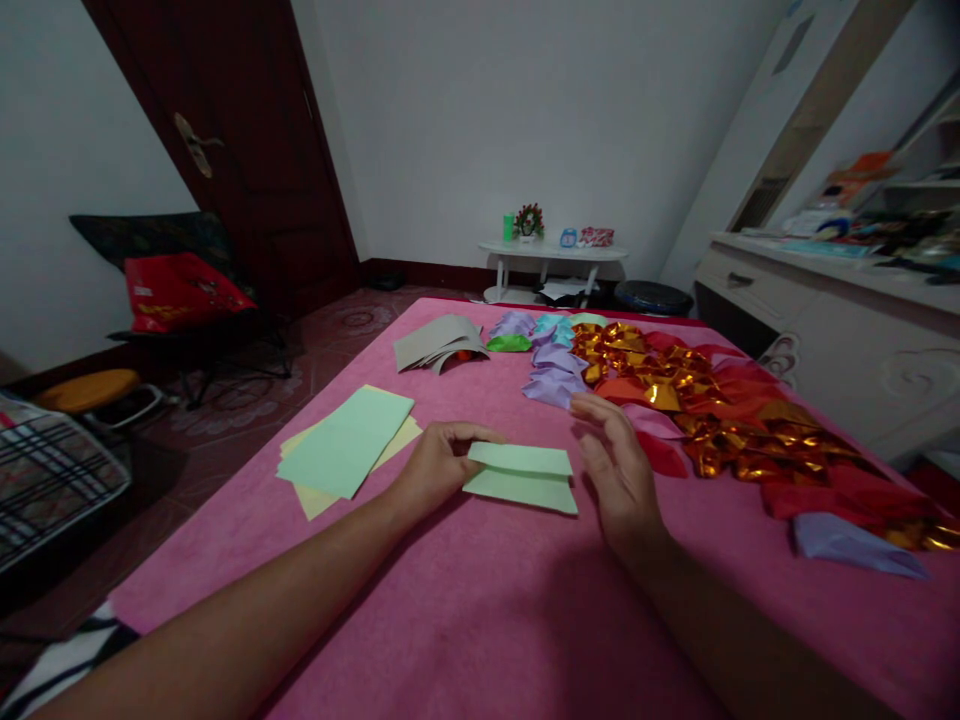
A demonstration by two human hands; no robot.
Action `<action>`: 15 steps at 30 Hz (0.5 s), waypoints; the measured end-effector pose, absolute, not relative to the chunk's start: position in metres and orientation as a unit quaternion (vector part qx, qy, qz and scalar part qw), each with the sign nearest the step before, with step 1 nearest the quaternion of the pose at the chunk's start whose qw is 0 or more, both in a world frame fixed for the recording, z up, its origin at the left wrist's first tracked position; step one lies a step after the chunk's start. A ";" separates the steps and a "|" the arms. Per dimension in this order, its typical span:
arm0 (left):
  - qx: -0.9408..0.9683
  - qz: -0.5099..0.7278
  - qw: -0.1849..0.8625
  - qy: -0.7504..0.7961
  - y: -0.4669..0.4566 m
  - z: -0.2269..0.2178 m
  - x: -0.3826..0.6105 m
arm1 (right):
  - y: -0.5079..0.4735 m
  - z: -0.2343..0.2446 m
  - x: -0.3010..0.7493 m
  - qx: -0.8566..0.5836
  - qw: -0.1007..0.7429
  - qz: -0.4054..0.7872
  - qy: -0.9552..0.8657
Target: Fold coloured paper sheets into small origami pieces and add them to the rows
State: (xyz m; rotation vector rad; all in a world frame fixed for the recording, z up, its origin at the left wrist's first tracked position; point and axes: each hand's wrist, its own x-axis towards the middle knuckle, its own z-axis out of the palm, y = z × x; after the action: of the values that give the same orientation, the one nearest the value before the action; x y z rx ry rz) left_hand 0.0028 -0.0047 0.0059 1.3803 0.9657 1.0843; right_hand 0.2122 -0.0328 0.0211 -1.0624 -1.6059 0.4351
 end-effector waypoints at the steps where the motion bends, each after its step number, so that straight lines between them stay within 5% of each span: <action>1: 0.586 0.455 0.534 0.405 -0.006 0.006 0.003 | -0.031 0.019 0.212 -0.459 0.543 0.238 -0.662; 6: 0.587 0.467 0.517 0.413 -0.010 0.008 0.006 | -0.023 0.013 0.208 -0.483 0.480 0.427 -0.595; 15: 0.493 0.499 0.613 0.364 -0.005 0.013 0.004 | -0.026 0.010 0.206 -0.507 0.524 0.364 -0.579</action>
State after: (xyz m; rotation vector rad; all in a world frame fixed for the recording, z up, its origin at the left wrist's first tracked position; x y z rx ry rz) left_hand 0.0042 -0.0050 0.0128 1.1369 0.8403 1.1506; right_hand 0.2062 -0.0262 0.0105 -1.2141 -1.3860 0.8721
